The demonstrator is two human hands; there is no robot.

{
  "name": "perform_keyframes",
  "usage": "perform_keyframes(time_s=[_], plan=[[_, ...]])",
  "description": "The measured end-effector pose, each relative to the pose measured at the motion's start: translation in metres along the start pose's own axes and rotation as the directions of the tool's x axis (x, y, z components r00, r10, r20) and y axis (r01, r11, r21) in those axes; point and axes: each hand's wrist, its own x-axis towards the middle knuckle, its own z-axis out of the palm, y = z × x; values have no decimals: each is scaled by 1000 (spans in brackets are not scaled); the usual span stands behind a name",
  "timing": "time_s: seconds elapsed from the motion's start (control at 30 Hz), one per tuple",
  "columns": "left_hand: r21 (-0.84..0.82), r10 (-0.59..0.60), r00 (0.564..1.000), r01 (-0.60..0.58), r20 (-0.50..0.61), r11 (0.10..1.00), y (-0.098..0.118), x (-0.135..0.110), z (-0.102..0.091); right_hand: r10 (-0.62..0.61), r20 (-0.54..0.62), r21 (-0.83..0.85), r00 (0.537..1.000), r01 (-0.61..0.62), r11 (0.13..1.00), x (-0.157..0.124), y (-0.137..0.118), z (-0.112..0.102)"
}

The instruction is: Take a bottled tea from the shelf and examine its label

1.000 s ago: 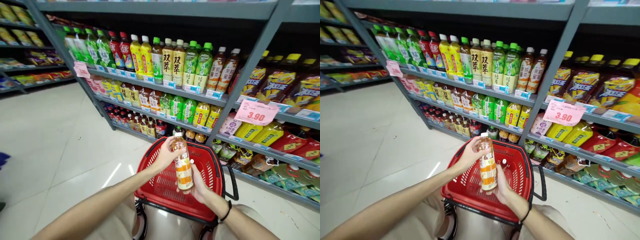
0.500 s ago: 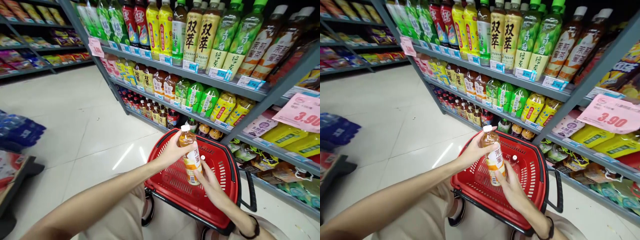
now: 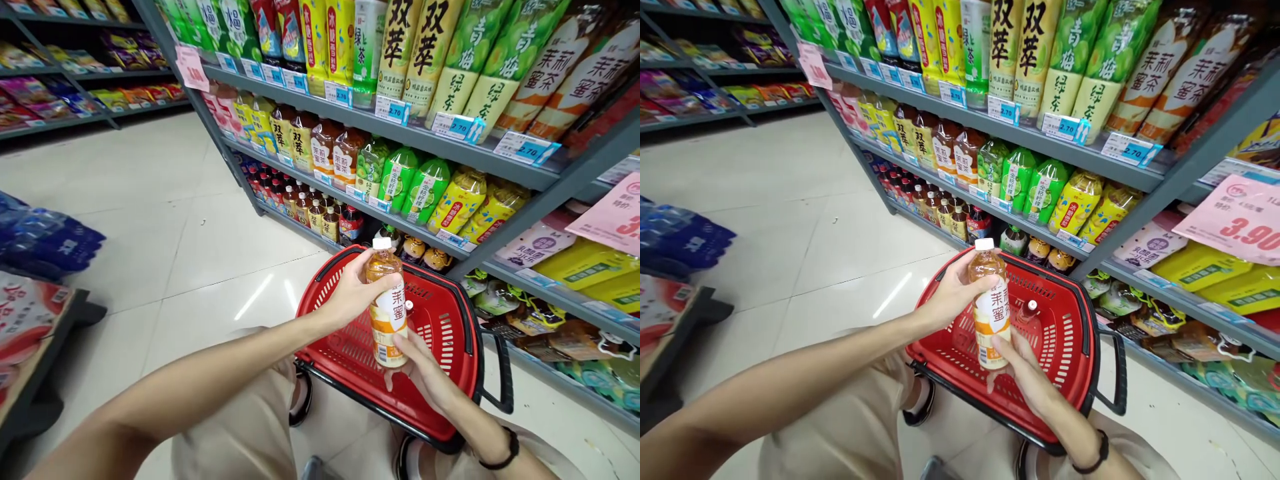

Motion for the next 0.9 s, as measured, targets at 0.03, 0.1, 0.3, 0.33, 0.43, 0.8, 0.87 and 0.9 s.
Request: perform_keyframes(time_s=[0.03, 0.1, 0.3, 0.33, 0.43, 0.8, 0.87, 0.9], plan=[[-13, -18, 1000, 18, -4, 1000, 0, 0, 1, 2, -12, -8, 1000, -2, 1000, -1, 0, 0], [-34, -43, 999, 43, 4, 998, 0, 0, 3, 6, -33, -20, 999, -7, 1000, -4, 2, -1], [-29, -66, 997, 68, 51, 997, -1, 0, 7, 0, -56, -9, 998, -1, 1000, -9, 12, -4], [-24, -71, 996, 72, 51, 997, -1, 0, 7, -1, -59, -7, 998, 1, 1000, -10, 13, -4], [-20, -88, 994, 90, 66, 996, -1, -1, 10, 4, -64, -7, 998, -5, 1000, -12, 14, -4], [-13, -51, 996, 52, 74, 999, 3, 5, 5, 21, -10, 36, 1000, -21, 999, -14, 3, -1], [-20, -48, 997, 50, 67, 999, 3, 5, 5, 33, -15, 41, 999, -33, 999, -15, 1, -1], [-20, -51, 996, 52, 69, 998, 2, 6, 5, 36, -25, 44, 999, -35, 998, -15, 1, -1]])
